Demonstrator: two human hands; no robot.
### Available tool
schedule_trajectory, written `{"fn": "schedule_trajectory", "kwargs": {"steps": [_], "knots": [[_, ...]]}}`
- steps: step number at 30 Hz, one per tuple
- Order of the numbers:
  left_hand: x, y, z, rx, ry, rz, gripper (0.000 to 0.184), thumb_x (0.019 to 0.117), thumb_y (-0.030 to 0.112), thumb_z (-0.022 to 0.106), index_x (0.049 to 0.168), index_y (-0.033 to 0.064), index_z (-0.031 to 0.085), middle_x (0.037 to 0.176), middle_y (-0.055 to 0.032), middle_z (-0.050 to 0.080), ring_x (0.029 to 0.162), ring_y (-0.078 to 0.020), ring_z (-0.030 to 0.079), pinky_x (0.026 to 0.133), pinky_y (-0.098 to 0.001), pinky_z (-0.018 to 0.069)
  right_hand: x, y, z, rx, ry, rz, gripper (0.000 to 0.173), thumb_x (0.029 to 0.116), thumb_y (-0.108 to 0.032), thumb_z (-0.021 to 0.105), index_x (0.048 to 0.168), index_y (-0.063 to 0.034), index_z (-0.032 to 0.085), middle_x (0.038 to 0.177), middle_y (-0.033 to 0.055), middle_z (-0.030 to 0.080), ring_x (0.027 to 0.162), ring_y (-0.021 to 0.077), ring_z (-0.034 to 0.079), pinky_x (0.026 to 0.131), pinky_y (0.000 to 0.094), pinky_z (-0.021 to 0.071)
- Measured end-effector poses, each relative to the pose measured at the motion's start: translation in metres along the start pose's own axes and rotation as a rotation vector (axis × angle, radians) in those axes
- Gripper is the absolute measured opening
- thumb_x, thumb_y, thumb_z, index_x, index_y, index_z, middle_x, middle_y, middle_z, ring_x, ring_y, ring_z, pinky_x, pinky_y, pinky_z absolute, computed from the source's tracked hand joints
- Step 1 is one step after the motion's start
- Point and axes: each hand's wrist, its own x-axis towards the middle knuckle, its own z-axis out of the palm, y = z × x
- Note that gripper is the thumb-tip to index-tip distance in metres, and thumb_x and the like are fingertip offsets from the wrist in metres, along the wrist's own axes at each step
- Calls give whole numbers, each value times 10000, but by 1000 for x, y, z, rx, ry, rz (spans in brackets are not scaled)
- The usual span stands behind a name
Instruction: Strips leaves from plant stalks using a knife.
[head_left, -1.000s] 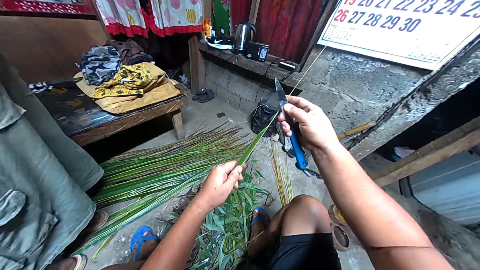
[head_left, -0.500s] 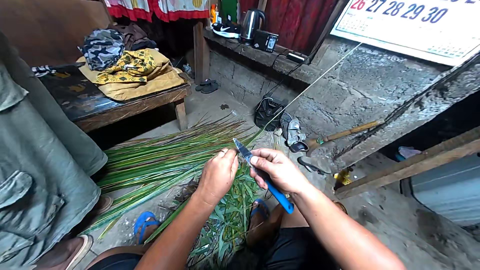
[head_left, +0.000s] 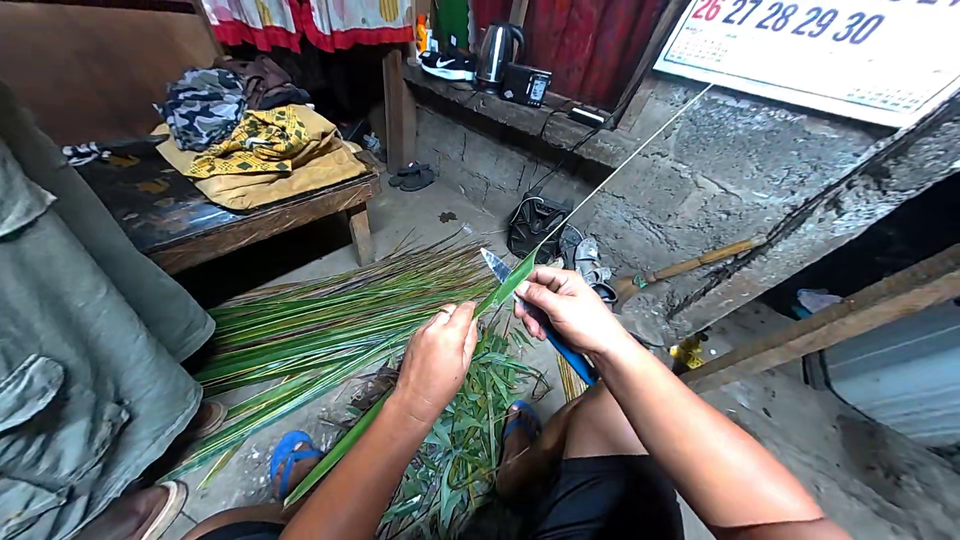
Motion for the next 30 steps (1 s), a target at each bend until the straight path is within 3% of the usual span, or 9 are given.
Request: {"fn": "schedule_trajectory", "kwargs": {"steps": [4,8,12,17,19,23,25,28,30], "knots": [[1,0,2,4,37,13,339,1051,214,478,1239,61,714,1026,-130,739,906,-255,737,805,-390,607,7,-9,-8,-105,20,-29,193,1062,-114,509,1051,14,653,758,113,699,493,130,603,469,238,524],[1,-2,5,7,57,16,338,1050,209,476,1232,57,717,1019,-124,741,914,-252,735,812,-385,607,15,-26,-24,-187,154,-68,254,1084,-147,497,1225,6,642,754,115,694,480,139,599,463,257,541],[-1,-6,9,-28,88,23,350,1031,219,494,1257,61,710,1045,-124,735,936,-237,728,830,-371,603,19,-36,-34,-75,252,-84,279,1092,-134,472,1313,-15,594,774,140,678,487,154,591,457,265,535],[2,-6,10,-169,42,-15,468,995,317,604,1402,87,621,1229,-100,690,1077,-175,683,935,-326,573,23,-50,-43,150,253,-130,272,1102,-135,422,1311,-53,576,743,113,638,493,127,575,453,247,524],[3,-9,10,-231,30,-45,462,969,361,643,1352,101,661,1206,-70,707,1061,-135,682,937,-301,563,24,-58,-47,179,275,-139,276,1107,-148,411,1317,-68,572,728,102,636,481,118,565,443,240,511],[7,-10,3,-666,-12,-92,335,924,339,753,1169,112,723,980,45,726,860,-39,666,783,-220,564,26,-53,-53,229,299,-163,290,1111,-145,393,1328,-58,564,742,104,633,482,121,562,437,241,511],[10,-9,-4,-906,-116,-123,215,995,214,663,1139,62,709,899,11,701,739,-63,638,666,-212,543,29,-48,-57,262,301,-195,276,1107,-122,377,1286,-45,573,730,102,625,477,119,559,436,238,509],[11,-7,-12,-995,-226,-171,201,1057,162,527,1161,58,666,930,-26,684,741,-120,666,650,-263,587,28,-44,-66,268,173,-240,287,1103,-144,377,1300,-81,576,738,91,630,481,105,569,444,230,519],[11,-3,-15,-1031,-224,-202,193,1073,160,501,1178,51,620,939,-51,682,724,-172,707,625,-317,641,24,-40,-69,187,-7,-241,310,1065,-179,461,1340,-112,586,742,83,658,488,100,588,455,233,532]]}}
